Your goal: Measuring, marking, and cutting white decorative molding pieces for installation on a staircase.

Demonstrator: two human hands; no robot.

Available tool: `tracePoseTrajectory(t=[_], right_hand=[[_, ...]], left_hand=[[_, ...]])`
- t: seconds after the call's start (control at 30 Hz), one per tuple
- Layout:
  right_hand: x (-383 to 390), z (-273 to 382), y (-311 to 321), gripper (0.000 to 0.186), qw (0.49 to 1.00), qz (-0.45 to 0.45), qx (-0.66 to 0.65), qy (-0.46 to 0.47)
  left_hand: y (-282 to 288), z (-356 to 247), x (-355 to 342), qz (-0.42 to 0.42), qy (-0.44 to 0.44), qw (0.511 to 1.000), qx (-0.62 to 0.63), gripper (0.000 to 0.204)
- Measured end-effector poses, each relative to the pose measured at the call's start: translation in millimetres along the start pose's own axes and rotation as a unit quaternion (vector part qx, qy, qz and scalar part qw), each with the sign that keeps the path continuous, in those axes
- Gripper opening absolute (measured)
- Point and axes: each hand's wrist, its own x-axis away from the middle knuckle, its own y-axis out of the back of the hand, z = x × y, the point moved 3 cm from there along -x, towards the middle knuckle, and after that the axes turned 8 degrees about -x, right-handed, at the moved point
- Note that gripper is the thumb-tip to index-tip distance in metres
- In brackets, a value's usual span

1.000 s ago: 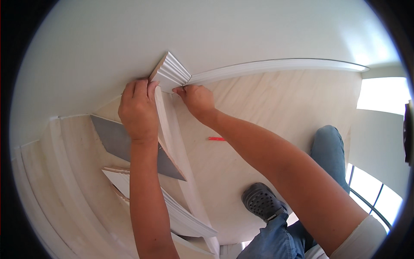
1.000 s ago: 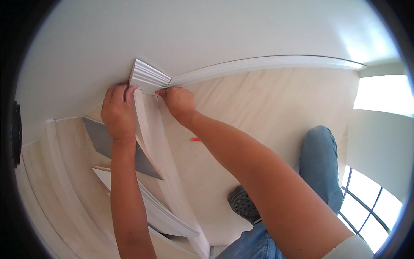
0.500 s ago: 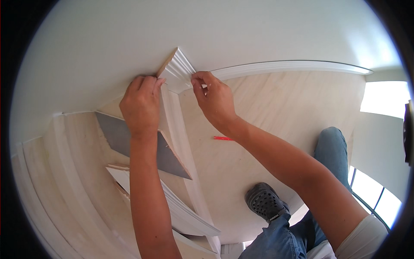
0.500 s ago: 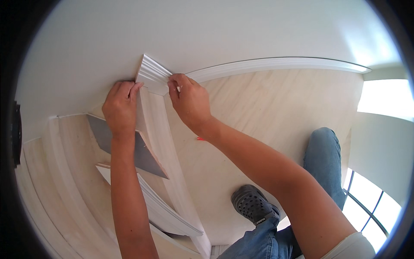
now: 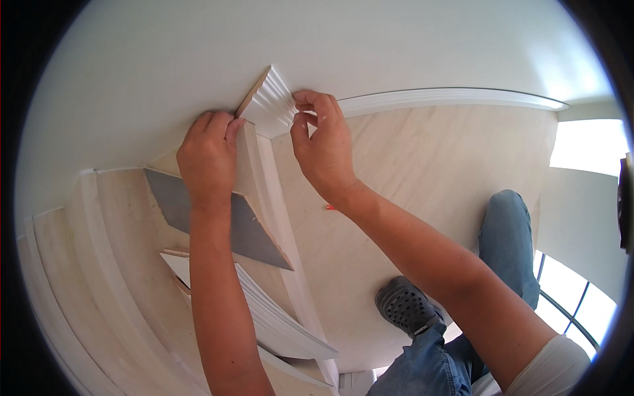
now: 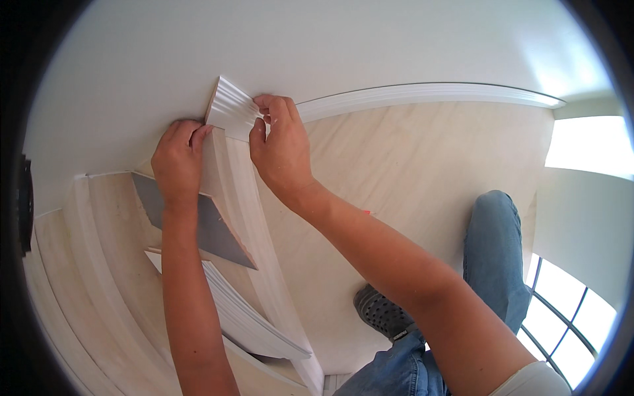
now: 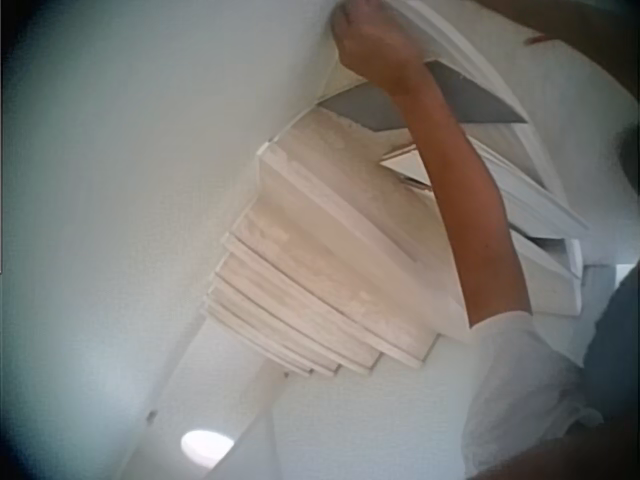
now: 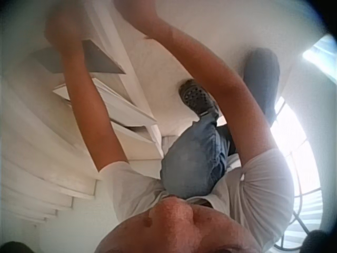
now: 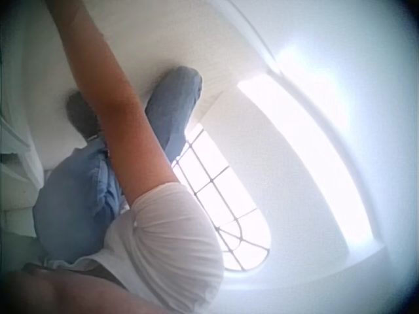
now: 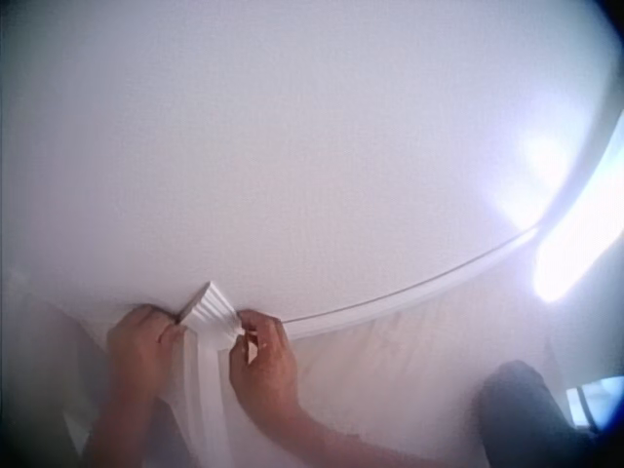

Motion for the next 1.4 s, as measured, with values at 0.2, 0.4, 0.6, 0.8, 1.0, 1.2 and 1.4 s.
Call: tracePoseTrajectory(t=[0.2,0.4,0.6,0.8,1.0,1.2,1.4], right_hand=[[5.4,2.7,-3.7,0.034,1.000,0.006,0.008,0.018],[1.4,1.7,5.6,0.035,0.999,0.041,0.015,0.022],[4.2,6.1,5.2,0.038,0.998,0.059,0.023,0.024],[5.2,9.1,7.3,0.038,0.998,0.055,0.010,0.025],[0.4,0.1,18.4,0.040,0.995,0.090,-0.032,0.015],[-2.9,-1.7,22.6,0.042,0.990,0.101,-0.100,-0.022],[-8.3,-7.7,29.6,0.044,0.987,0.120,-0.100,-0.026]], left_hand=[[5.5,5.3,4.2,0.035,0.075,0.994,0.073,0.005],[4.9,0.4,15.8,0.036,0.111,0.977,0.176,0.023],[9.2,-7.7,27.1,0.053,0.122,0.986,0.100,0.023],[12.8,-14.3,9.5,0.066,0.115,0.989,0.070,0.023],[26.4,-46.3,-36.3,0.288,0.134,0.941,-0.116,0.078],[22.6,-65.2,-56.6,0.297,0.198,0.921,-0.157,0.093],[10.7,-51.5,-51.4,0.250,0.118,0.942,-0.188,0.099]])
